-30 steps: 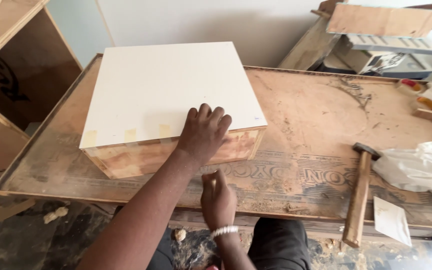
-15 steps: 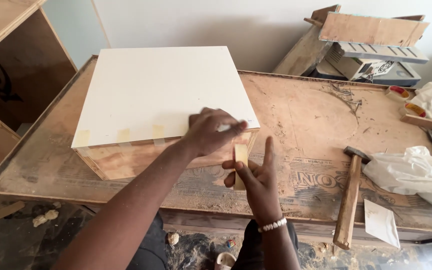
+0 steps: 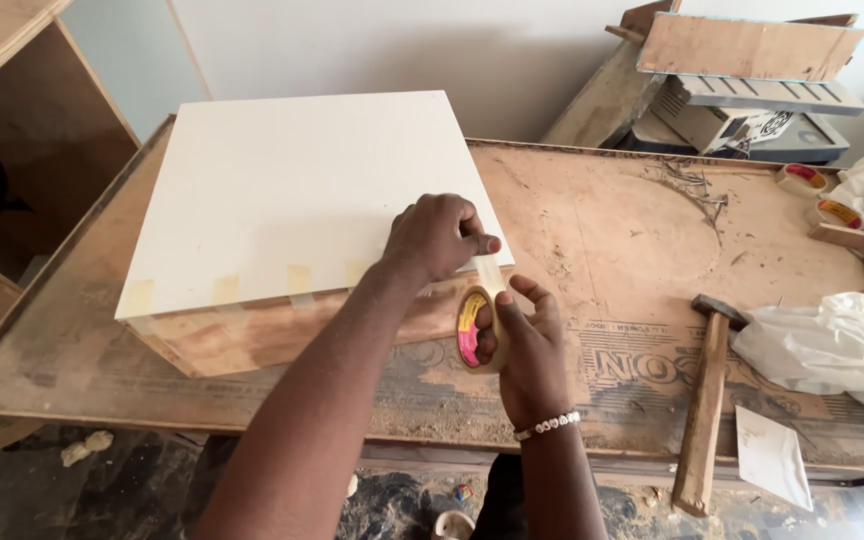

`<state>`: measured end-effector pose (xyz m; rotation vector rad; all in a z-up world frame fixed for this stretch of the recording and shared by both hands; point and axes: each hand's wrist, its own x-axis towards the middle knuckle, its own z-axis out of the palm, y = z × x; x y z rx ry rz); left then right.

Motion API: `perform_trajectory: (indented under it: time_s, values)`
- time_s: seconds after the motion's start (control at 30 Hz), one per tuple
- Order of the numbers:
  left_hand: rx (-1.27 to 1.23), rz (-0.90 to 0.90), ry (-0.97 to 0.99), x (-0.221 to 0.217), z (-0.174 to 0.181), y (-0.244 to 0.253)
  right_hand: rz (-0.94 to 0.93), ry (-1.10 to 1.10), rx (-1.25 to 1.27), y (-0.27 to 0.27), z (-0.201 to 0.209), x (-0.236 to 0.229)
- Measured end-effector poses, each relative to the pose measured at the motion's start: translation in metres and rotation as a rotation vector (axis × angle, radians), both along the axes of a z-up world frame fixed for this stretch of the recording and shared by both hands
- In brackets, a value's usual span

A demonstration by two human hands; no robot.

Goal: The recorder is applying white laminate to a wooden box or drawer using tape to hold it in place.

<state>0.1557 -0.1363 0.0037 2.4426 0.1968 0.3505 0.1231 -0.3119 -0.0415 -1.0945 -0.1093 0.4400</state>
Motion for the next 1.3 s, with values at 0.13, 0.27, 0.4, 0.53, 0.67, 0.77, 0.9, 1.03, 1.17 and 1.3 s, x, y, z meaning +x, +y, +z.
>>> perform_trajectory:
  time_s: [0.13, 0.27, 0.4, 0.53, 0.67, 0.77, 0.9, 1.03, 1.17, 1.3]
  values:
    - [0.061, 0.019, -0.048, 0.014, -0.009, -0.004, -0.022, -0.011, -0.060, -0.005, -0.001, 0.013]
    - [0.088, 0.033, -0.043, 0.018, -0.011, -0.008, -0.012, 0.013, -0.018, -0.010, -0.002, 0.018]
    - [0.106, 0.027, -0.042, 0.015, -0.005, -0.010, -0.020, 0.020, -0.042, -0.010, -0.005, 0.017]
    - [0.129, 0.042, -0.076, 0.017, -0.014, -0.009, -0.029, 0.031, -0.128, -0.009, -0.009, 0.022]
    - [0.219, 0.149, -0.291, 0.017, -0.008, -0.006, 0.009, -0.005, -0.225, -0.004, -0.029, 0.035]
    - [0.276, 0.161, -0.216, 0.008, 0.000, -0.016, 0.024, 0.016, -0.275, -0.003, -0.038, 0.040]
    - [0.485, 0.038, -0.198, 0.006, -0.035, -0.025, 0.034, 0.015, -0.301, 0.002, -0.044, 0.044]
    - [0.561, -0.063, -0.341, -0.008, -0.040, -0.034, 0.041, -0.006, -0.261, 0.003, -0.050, 0.046]
    - [0.586, -0.043, -0.336, -0.003, -0.053, -0.036, 0.030, 0.015, -0.305, 0.007, -0.046, 0.046]
    - [0.562, 0.027, -0.265, -0.002, -0.055, -0.044, 0.032, 0.017, -0.340, 0.011, -0.047, 0.051]
